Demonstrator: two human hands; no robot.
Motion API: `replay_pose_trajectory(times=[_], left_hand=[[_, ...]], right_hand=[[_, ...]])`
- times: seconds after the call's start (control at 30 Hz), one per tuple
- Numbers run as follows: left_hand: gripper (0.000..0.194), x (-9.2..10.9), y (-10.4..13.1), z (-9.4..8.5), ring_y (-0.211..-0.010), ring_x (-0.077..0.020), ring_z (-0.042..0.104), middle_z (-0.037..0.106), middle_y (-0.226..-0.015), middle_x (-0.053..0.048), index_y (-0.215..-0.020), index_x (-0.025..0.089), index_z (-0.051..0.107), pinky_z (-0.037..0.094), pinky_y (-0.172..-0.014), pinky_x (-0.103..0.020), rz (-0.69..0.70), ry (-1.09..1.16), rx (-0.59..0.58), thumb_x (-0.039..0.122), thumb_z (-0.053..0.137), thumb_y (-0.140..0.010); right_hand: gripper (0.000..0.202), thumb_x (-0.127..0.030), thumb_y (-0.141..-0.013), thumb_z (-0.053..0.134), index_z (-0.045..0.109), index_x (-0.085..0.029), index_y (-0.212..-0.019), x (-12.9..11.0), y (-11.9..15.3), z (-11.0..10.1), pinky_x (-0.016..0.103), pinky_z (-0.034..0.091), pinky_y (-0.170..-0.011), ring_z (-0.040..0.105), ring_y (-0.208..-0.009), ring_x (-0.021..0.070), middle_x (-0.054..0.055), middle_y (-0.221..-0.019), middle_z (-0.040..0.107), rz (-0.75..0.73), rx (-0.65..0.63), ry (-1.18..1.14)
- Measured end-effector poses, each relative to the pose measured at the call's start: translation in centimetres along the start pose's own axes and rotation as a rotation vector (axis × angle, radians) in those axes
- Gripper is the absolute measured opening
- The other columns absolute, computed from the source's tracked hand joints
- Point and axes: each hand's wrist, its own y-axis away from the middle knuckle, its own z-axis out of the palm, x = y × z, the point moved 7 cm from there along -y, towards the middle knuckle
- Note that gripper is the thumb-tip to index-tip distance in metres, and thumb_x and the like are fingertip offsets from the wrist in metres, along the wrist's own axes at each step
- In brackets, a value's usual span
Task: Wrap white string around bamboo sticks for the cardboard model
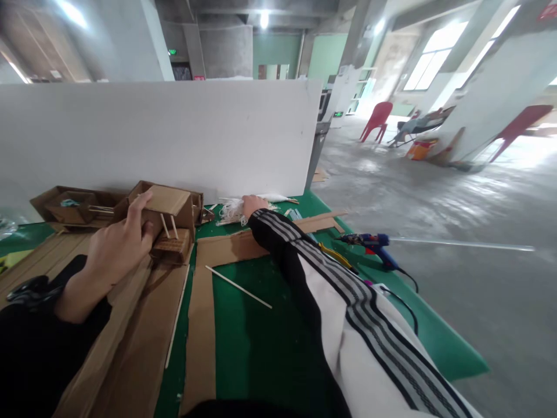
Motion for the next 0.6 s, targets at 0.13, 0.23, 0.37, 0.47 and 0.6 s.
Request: replay_pose_trajectory(times=[0.13,0.23,0.37,0.47,0.6], left_hand=[[0.066,0.5,-0.2,0.6,-0.070,-0.0274,0.067,0.072,-0.092,-0.011,-0.149,0.018,0.007,0.048,-0.066,-0.037,0.046,0.029,-0.027,0.027,0.036,-0.091],[0.069,0.5,-0.2,1.1,-0.078,-0.0299,0.068,0.068,-0.109,-0.015,-0.149,0.016,0.006,0.048,-0.068,-0.038,0.031,0.069,-0.006,0.026,0.039,-0.089],[0.071,0.3,0.1,1.7,-0.086,-0.0337,0.067,0.059,-0.128,-0.018,-0.150,0.016,0.005,0.049,-0.071,-0.041,0.001,0.133,0.057,0.029,0.039,-0.089],[0.069,0.0,0.4,2.3,-0.090,-0.0345,0.066,0.059,-0.128,-0.019,-0.150,0.015,0.006,0.048,-0.076,-0.042,-0.027,0.167,0.051,0.029,0.039,-0.090],[0.069,-0.2,0.6,3.0,-0.107,-0.0369,0.060,0.044,-0.142,-0.019,-0.150,0.017,0.003,0.047,-0.084,-0.046,-0.010,0.273,0.122,0.027,0.038,-0.091]], right_hand=[[0.027,-0.028,-0.095,0.047,0.058,-0.018,-0.117,0.3,1.7,-4.0,0.042,0.047,-0.089,0.059,-0.104,0.0231,0.009,-0.119,0.061,-0.043,0.095,-0.064],[0.031,-0.019,-0.094,0.039,0.061,-0.022,-0.116,0.9,4.8,-8.1,0.036,0.043,-0.093,0.058,-0.109,0.0243,0.007,-0.118,0.065,-0.104,0.172,-0.116],[0.034,-0.018,-0.089,0.042,0.062,-0.022,-0.117,2.8,11.6,-12.3,0.034,0.046,-0.090,0.062,-0.104,0.0246,0.005,-0.112,0.069,-0.191,0.268,-0.245],[0.035,-0.019,-0.088,0.047,0.063,-0.020,-0.119,4.3,17.3,-11.6,0.037,0.047,-0.091,0.063,-0.104,0.0256,0.007,-0.115,0.068,-0.216,0.264,-0.371],[0.035,-0.015,-0.084,0.048,0.065,-0.021,-0.114,4.7,22.3,-6.0,0.036,0.049,-0.091,0.065,-0.102,0.0224,0.005,-0.114,0.069,-0.227,0.177,-0.342]])
